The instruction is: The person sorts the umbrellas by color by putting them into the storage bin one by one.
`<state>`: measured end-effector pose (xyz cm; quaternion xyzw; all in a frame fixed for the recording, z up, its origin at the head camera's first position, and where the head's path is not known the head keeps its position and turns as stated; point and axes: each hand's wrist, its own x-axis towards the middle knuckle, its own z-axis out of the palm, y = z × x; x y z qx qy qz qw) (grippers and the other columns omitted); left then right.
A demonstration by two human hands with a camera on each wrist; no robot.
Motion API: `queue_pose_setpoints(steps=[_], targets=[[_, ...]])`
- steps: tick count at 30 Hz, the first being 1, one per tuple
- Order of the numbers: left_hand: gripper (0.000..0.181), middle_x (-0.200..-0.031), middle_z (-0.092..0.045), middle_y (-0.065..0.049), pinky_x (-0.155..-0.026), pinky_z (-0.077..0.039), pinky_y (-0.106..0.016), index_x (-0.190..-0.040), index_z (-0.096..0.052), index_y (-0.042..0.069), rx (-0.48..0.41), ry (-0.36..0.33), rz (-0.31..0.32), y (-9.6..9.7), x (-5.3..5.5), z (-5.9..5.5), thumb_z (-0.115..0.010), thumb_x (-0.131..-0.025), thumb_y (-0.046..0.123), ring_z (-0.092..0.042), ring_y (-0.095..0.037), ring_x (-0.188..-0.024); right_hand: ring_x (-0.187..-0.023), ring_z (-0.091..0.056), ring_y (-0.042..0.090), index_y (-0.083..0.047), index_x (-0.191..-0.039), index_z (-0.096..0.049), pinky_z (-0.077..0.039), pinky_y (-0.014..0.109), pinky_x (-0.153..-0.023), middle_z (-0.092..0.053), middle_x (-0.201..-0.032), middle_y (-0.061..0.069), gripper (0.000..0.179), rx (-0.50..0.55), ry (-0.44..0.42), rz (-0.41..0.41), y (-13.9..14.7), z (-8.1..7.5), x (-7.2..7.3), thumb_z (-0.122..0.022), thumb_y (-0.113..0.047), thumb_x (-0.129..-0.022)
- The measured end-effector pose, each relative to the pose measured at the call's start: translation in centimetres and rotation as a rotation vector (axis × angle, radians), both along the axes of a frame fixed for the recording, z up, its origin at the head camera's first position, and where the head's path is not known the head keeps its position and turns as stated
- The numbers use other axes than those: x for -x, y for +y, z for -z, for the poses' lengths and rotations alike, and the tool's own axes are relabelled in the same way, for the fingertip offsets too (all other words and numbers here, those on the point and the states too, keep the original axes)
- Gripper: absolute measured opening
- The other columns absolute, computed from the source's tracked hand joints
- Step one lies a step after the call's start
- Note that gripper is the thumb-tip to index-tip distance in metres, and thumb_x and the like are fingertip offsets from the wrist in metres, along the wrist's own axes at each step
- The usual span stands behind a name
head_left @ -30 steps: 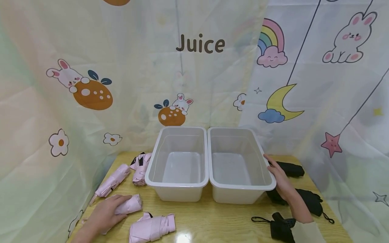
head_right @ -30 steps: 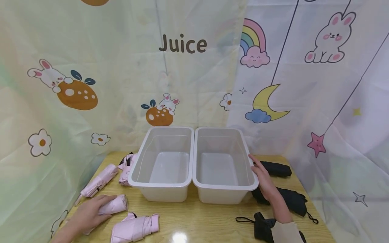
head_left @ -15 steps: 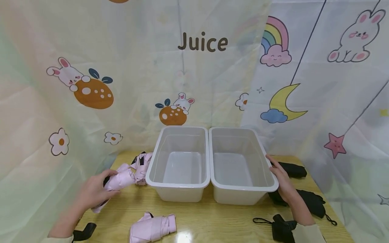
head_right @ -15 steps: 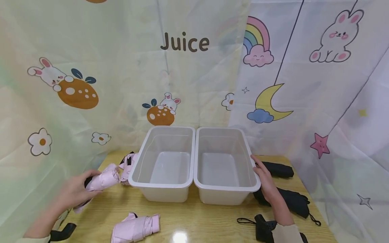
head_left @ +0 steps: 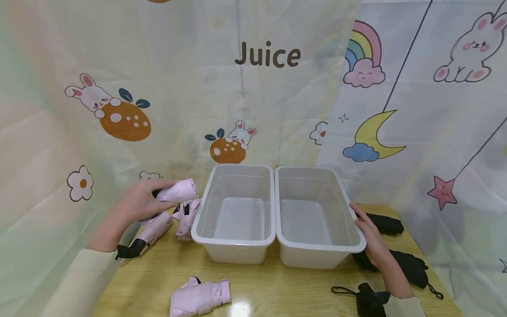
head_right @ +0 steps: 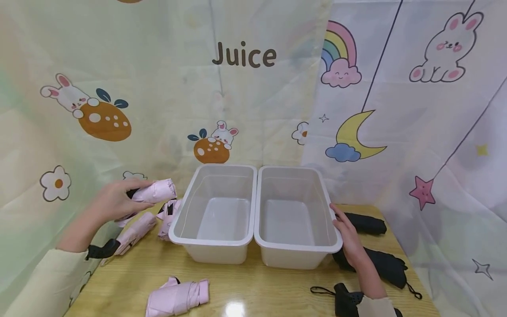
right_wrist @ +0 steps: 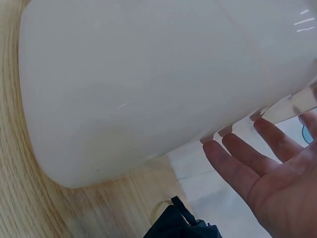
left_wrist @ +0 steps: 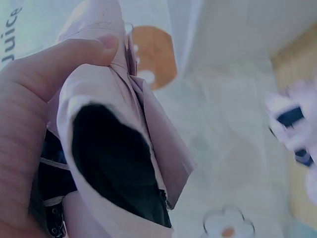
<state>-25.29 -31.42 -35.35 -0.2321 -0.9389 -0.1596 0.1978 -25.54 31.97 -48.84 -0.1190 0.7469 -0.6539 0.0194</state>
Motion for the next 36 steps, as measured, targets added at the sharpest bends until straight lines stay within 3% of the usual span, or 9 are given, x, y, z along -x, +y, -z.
queue_pose_setpoints(steps=[8, 13, 16, 20, 25, 30, 36], targets=[[0.062, -0.125, -0.064, -0.008, -0.077, -0.052, -0.045, -0.131, -0.064, 0.018, -0.054, -0.143, 0.037, 5.1, 5.3, -1.6, -0.085, -0.075, 0.035, -0.062, -0.024, -0.100, -0.104, -0.058, 0.015, -0.016, -0.157, -0.013, -0.054, 0.032, -0.076, -0.028, -0.147, 0.001, 0.055, 0.006, 0.010, -0.010, 0.0, -0.4, 0.1, -0.032, -0.028, -0.108], [0.064, -0.127, -0.063, -0.003, -0.085, -0.050, -0.043, -0.135, -0.061, 0.023, -0.057, -0.253, 0.029, 7.7, 8.6, -1.5, -0.083, -0.077, 0.038, -0.058, -0.021, -0.104, -0.105, -0.059, 0.016, -0.019, -0.158, -0.012, -0.054, 0.033, -0.076, -0.022, -0.153, 0.008, 0.055, 0.021, 0.005, -0.026, -0.1, -0.4, 0.2, -0.033, -0.029, -0.108], [0.065, -0.126, -0.063, -0.002, -0.084, -0.050, -0.040, -0.136, -0.059, 0.022, -0.060, -0.291, 0.062, 8.9, 10.2, -1.1, -0.082, -0.077, 0.038, -0.058, -0.020, -0.102, -0.107, -0.058, 0.016, -0.019, -0.158, -0.011, -0.054, 0.033, -0.076, -0.017, -0.156, 0.010, 0.055, 0.019, 0.007, -0.027, -0.2, -0.2, 0.2, -0.033, -0.029, -0.108], [0.064, -0.122, -0.066, -0.002, -0.078, -0.048, -0.035, -0.135, -0.060, 0.022, -0.040, -0.312, 0.077, 10.8, 11.7, -0.7, -0.082, -0.077, 0.039, -0.057, -0.019, -0.095, -0.108, -0.057, 0.014, -0.020, -0.158, -0.013, -0.054, 0.032, -0.077, -0.017, -0.156, 0.008, 0.055, 0.009, 0.007, -0.010, -0.2, -0.1, 0.2, -0.033, -0.031, -0.108], [0.059, -0.114, -0.068, 0.000, -0.074, -0.048, -0.034, -0.129, -0.065, 0.027, -0.051, -0.333, 0.081, 13.5, 12.8, -0.2, -0.084, -0.075, 0.040, -0.058, -0.018, -0.088, -0.108, -0.056, 0.014, -0.020, -0.158, -0.014, -0.053, 0.033, -0.078, -0.018, -0.156, 0.008, 0.055, 0.000, -0.002, 0.006, -0.2, -0.1, 0.4, -0.033, -0.032, -0.107], [0.057, -0.112, -0.068, 0.003, -0.074, -0.050, -0.031, -0.127, -0.066, 0.028, -0.072, -0.396, 0.117, 16.0, 13.8, 0.9, -0.086, -0.074, 0.035, -0.058, -0.016, -0.087, -0.111, -0.054, 0.011, -0.018, -0.158, -0.013, -0.052, 0.032, -0.080, -0.013, -0.158, 0.012, 0.057, -0.014, -0.025, 0.023, -0.3, 0.0, 0.2, -0.034, -0.034, -0.107], [0.057, -0.113, -0.069, 0.002, -0.075, -0.049, -0.031, -0.123, -0.069, 0.030, -0.051, -0.446, 0.075, 17.5, 14.8, 2.3, -0.089, -0.070, 0.031, -0.058, -0.016, -0.087, -0.113, -0.052, 0.010, -0.021, -0.158, -0.013, -0.052, 0.030, -0.081, -0.011, -0.159, 0.015, 0.055, -0.020, -0.016, 0.026, -0.3, 0.0, -0.1, -0.033, -0.032, -0.108]])
